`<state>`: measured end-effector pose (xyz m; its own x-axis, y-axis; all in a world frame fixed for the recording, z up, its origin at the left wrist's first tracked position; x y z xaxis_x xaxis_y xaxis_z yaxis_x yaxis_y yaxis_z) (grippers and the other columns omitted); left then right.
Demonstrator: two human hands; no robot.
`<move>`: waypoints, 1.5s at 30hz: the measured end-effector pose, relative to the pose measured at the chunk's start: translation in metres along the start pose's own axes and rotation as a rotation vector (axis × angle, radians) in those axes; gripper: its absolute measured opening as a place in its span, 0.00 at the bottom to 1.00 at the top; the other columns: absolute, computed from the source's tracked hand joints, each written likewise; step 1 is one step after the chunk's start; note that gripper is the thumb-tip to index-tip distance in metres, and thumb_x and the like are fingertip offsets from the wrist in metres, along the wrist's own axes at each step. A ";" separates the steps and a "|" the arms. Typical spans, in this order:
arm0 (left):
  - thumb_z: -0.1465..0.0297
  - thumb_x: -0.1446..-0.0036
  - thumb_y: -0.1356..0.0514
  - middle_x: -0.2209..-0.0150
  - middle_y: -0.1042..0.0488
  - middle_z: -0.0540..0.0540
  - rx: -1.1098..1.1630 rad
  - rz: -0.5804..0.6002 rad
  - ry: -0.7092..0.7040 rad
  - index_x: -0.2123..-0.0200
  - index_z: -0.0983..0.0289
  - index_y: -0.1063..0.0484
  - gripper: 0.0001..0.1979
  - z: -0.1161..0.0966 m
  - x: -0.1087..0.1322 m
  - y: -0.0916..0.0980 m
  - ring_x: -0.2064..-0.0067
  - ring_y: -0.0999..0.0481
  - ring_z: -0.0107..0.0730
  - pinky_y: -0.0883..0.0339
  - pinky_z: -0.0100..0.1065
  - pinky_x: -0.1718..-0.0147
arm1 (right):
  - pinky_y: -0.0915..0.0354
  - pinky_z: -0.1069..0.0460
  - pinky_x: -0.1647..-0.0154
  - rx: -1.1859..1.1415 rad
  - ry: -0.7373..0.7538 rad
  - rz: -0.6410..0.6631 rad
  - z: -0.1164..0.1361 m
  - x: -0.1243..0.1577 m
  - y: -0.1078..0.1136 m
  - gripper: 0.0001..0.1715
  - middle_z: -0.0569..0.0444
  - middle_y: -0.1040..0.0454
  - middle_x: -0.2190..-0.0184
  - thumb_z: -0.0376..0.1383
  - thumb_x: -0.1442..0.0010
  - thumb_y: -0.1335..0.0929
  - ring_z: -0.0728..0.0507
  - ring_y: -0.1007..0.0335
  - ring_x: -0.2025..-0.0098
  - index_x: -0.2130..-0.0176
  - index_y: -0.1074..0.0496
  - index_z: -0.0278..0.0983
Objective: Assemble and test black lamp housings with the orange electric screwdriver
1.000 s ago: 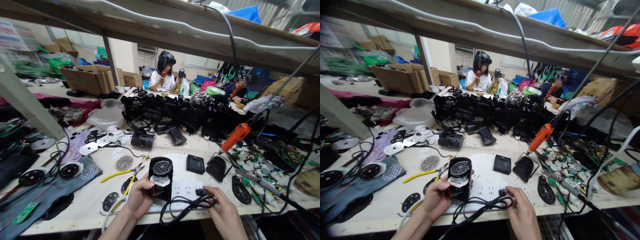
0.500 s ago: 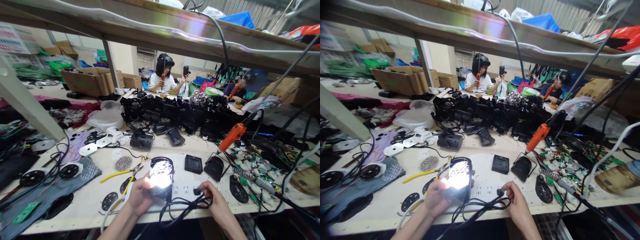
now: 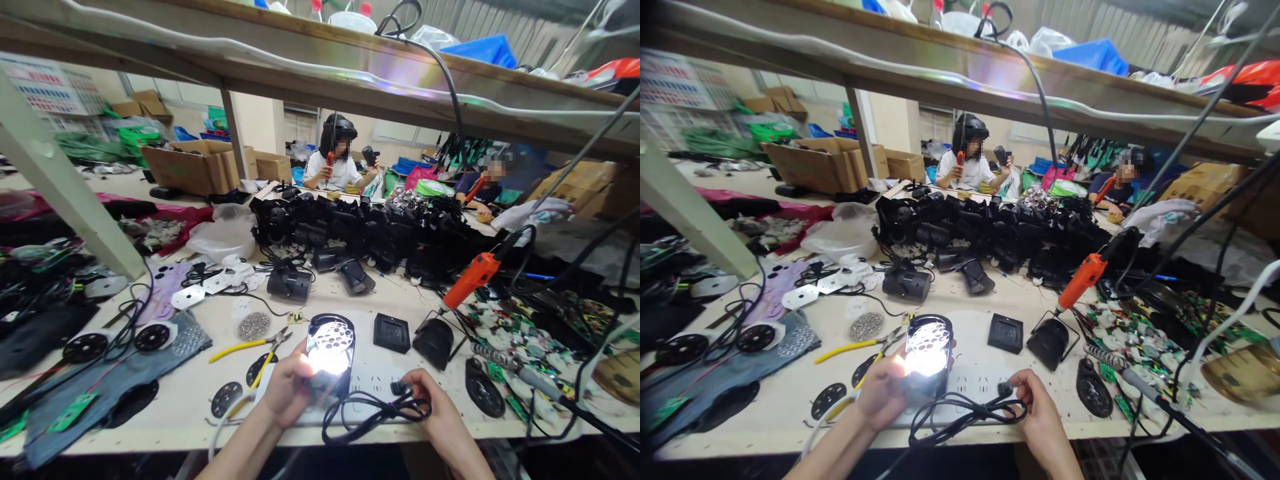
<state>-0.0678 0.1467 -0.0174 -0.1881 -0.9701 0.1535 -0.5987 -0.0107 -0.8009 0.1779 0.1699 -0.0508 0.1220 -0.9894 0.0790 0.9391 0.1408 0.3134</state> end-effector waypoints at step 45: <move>0.76 0.65 0.41 0.76 0.27 0.52 -0.016 -0.146 0.017 0.57 0.68 0.27 0.26 -0.004 -0.008 0.002 0.75 0.32 0.30 0.38 0.34 0.70 | 0.42 0.53 0.70 0.040 -0.027 0.015 -0.010 -0.001 0.001 0.17 0.58 0.38 0.72 0.42 0.55 0.29 0.44 0.39 0.69 0.64 0.31 0.39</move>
<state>-0.0707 0.1554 -0.0175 -0.1108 -0.9542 0.2778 -0.6326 -0.1479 -0.7602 0.1817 0.1711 -0.0606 0.1269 -0.9858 0.1096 0.9236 0.1578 0.3493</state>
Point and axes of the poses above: each hand's wrist, its own x-axis away from the middle knuckle, its own y-axis out of the back of the hand, z = x × y, the point moved 7 cm from there along -x, towards the middle knuckle
